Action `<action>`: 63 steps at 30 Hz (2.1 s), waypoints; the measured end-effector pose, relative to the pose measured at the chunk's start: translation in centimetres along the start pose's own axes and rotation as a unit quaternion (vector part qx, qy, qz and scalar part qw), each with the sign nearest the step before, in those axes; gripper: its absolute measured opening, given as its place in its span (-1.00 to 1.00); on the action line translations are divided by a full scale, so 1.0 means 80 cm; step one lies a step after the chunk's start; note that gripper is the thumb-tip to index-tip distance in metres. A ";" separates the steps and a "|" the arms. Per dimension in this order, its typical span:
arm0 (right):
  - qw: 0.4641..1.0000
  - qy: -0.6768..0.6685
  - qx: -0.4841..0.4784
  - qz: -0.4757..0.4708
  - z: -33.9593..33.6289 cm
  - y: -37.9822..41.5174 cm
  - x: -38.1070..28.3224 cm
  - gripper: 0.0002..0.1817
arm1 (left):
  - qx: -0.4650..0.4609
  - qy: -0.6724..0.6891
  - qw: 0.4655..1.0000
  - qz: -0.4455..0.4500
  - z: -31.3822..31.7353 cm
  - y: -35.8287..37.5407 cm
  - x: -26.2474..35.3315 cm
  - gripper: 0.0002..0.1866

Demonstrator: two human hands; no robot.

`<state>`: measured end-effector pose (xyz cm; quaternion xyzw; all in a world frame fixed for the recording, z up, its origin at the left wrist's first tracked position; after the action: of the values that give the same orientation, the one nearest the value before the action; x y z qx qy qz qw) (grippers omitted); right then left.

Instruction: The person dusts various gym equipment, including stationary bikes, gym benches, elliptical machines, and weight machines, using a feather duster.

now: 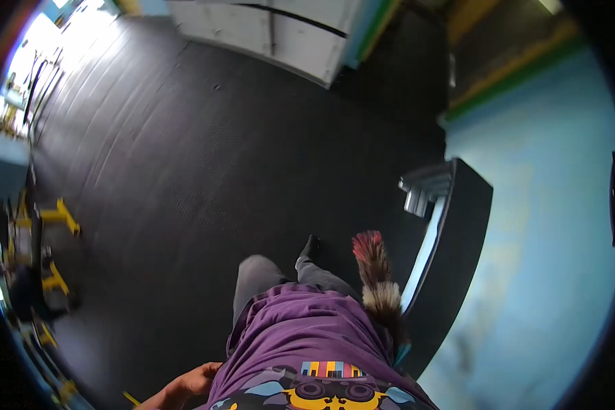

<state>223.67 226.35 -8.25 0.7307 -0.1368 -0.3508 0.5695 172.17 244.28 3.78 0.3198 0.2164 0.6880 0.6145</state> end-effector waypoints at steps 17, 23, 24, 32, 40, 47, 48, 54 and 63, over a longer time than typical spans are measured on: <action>0.884 -0.464 0.056 0.014 -0.467 -0.186 -0.467 -0.88 | 0.329 -0.204 0.891 0.238 -0.186 -0.205 0.534 -0.43; 0.985 -0.095 0.140 -0.045 -0.572 -0.286 -0.747 -0.84 | 0.387 -0.390 0.785 0.287 -0.155 -0.200 0.719 -0.37; 0.985 -0.003 0.152 -0.076 -0.582 -0.304 -0.786 -0.79 | 0.409 -0.328 0.795 0.305 -0.172 -0.193 0.736 -0.31; 0.931 0.268 0.096 -0.227 -0.612 -0.415 -1.079 -0.70 | 0.382 0.084 0.844 0.366 -0.290 -0.087 0.883 -0.38; 0.860 0.378 0.112 -0.326 -0.715 -0.516 -1.427 -0.64 | 0.500 0.264 0.712 0.416 -0.455 0.003 1.137 -0.53; 0.819 0.387 0.161 -0.392 -0.779 -0.610 -1.727 -0.67 | 0.450 0.357 0.642 0.507 -0.545 0.110 1.340 -0.63; 0.809 0.383 0.173 -0.411 -0.783 -0.630 -1.761 -0.67 | 0.445 0.355 0.640 0.516 -0.555 0.124 1.370 -0.62; 0.832 0.326 0.199 -0.402 -0.832 -0.745 -1.903 -0.70 | 0.454 0.302 0.683 0.486 -0.683 0.167 1.555 -0.60; 0.770 0.260 0.336 -0.476 -0.921 -0.835 -2.210 -0.78 | 0.471 0.241 0.628 0.571 -0.852 0.350 1.884 -0.51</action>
<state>132.93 407.56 0.55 0.9103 0.2730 -0.3051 0.0611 98.19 394.88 1.52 0.4483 0.4251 0.7578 -0.2097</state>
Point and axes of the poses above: each hand's wrist, its own y-axis away from the middle knuckle, its own z-axis out of the palm, x = y × z, the point moved 5 cm from there along -y, towards the middle knuckle, and after that the axes turned 6 degrees about x, right-handed, at the moved point
